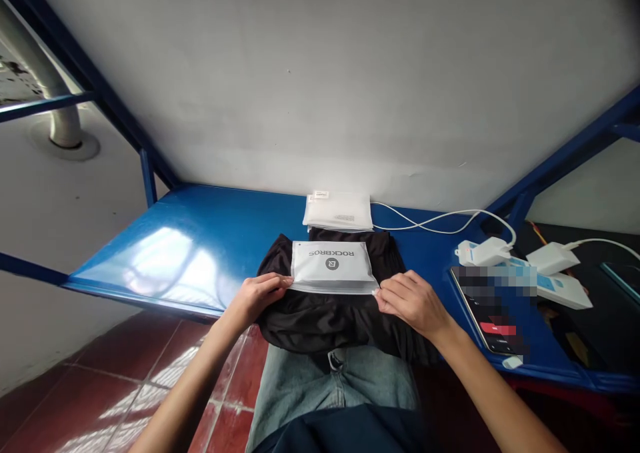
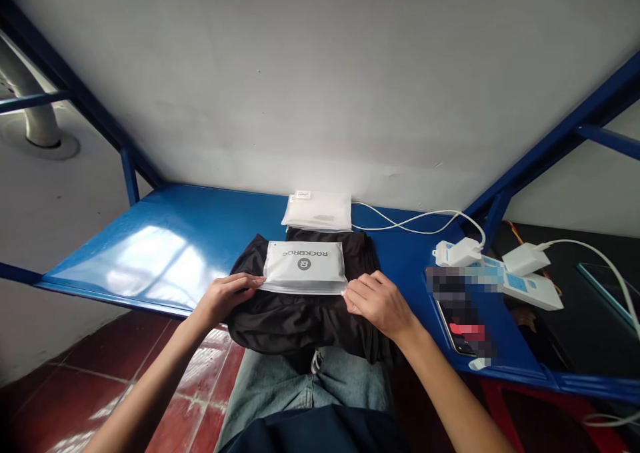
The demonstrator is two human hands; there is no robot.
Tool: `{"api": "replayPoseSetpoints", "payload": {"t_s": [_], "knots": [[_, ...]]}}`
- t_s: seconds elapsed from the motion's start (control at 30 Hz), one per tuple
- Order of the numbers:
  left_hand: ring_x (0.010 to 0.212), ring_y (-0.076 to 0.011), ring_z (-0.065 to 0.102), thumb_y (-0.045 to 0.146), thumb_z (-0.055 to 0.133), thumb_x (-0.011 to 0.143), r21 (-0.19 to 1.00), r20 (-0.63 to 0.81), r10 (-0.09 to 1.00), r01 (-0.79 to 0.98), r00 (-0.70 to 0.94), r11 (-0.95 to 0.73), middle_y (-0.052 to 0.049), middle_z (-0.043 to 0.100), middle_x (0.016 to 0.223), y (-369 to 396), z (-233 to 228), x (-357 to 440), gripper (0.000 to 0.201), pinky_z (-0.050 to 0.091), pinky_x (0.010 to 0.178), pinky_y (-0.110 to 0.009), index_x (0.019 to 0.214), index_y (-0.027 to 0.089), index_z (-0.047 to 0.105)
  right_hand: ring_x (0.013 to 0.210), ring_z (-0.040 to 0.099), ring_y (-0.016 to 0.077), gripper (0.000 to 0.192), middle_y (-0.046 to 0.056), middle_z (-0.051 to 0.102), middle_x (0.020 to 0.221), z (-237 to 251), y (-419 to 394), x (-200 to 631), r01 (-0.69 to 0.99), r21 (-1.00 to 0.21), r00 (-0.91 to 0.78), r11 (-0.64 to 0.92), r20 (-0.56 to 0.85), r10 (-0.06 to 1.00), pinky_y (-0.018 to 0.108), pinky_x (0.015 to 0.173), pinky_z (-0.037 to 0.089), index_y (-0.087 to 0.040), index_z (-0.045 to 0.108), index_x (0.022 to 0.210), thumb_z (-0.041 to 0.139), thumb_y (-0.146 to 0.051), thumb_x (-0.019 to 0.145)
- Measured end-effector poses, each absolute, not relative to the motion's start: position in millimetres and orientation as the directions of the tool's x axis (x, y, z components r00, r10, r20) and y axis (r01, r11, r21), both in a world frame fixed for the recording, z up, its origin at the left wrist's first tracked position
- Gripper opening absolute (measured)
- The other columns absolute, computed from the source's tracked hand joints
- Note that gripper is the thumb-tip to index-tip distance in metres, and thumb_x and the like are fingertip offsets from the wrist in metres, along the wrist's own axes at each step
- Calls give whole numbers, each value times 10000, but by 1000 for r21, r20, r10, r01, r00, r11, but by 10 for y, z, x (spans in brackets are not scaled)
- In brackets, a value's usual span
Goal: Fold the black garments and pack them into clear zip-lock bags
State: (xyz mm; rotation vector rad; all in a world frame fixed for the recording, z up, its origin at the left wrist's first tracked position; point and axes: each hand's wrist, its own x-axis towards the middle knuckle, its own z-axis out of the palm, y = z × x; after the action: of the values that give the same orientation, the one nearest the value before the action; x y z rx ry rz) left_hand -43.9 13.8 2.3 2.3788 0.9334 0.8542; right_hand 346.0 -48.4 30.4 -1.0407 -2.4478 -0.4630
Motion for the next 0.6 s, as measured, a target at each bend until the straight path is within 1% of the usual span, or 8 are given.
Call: {"api": "replayPoseSetpoints", "payload": {"t_s": [0.07, 0.1, 0.17, 0.23, 0.3, 0.4, 0.5, 0.6], "knots": [[1058, -198, 734, 195, 524, 996, 525, 304, 685, 483, 662, -701, -74, 734, 1202, 112, 282, -356, 230, 620, 901, -327, 1140, 224, 701, 1004, 668, 230, 107, 69, 759, 1103, 365, -492, 3467, 765, 4, -577, 644, 449, 682, 372, 817, 499, -221, 736, 978, 643, -273, 972], [1154, -221, 694, 197, 523, 979, 492, 266, 672, 502, 691, -711, -94, 679, 1311, 101, 422, -283, 306, 603, 958, -368, 1249, 234, 664, 1168, 642, 266, 222, 90, 707, 1299, 400, -466, 3416, 777, -74, -546, 625, 415, 728, 407, 914, 519, -234, 727, 1149, 633, -345, 982], [1344, -264, 567, 242, 522, 971, 448, 264, 666, 523, 698, -725, -123, 551, 1478, 97, 639, -71, 484, 524, 1092, -452, 1454, 247, 523, 1443, 468, 297, 498, 90, 469, 1607, 444, -365, 3240, 798, -222, -464, 561, 368, 806, 472, 1110, 469, -264, 533, 1493, 543, -430, 1024], [1477, -256, 427, 287, 431, 1033, 417, 300, 700, 571, 648, -707, -127, 430, 1601, 128, 682, 203, 570, 412, 1200, -477, 1593, 251, 332, 1553, 309, 275, 612, 70, 282, 1708, 409, -232, 3023, 806, -311, -407, 504, 327, 853, 493, 1217, 376, -271, 266, 1647, 410, -430, 1073], [1561, -281, 287, 325, 365, 1073, 307, 271, 727, 659, 631, -687, -137, 338, 1668, 195, 537, 463, 575, 309, 1249, -533, 1628, 225, 256, 1578, 243, 276, 640, 74, 235, 1718, 284, -112, 2839, 823, -332, -387, 461, 267, 883, 532, 1247, 321, -263, 146, 1670, 332, -460, 1090], [1583, -301, 223, 376, 319, 1094, 182, 192, 738, 716, 647, -674, -148, 285, 1692, 298, 191, 681, 564, 241, 1262, -570, 1626, 192, 271, 1582, 219, 297, 665, 83, 226, 1715, 31, -16, 2718, 855, -300, -382, 423, 187, 905, 594, 1250, 277, -267, 142, 1667, 314, -532, 1081], [1578, -286, 244, 413, 292, 1100, 160, 181, 744, 727, 643, -667, -154, 290, 1689, 308, 31, 679, 574, 249, 1261, -542, 1623, 178, 275, 1584, 214, 294, 659, 80, 216, 1721, -105, -13, 2753, 865, -288, -380, 411, 160, 911, 615, 1254, 238, -285, 163, 1664, 297, -555, 1078], [1524, -311, 359, 452, 363, 1078, 203, 287, 765, 743, 577, -637, -172, 424, 1613, 230, 135, 552, 522, 336, 1213, -527, 1524, 191, 443, 1559, 284, 332, 624, 97, 292, 1703, -41, -75, 2855, 871, -293, -351, 395, 194, 916, 614, 1204, 336, -323, 296, 1634, 324, -574, 1064]]}}
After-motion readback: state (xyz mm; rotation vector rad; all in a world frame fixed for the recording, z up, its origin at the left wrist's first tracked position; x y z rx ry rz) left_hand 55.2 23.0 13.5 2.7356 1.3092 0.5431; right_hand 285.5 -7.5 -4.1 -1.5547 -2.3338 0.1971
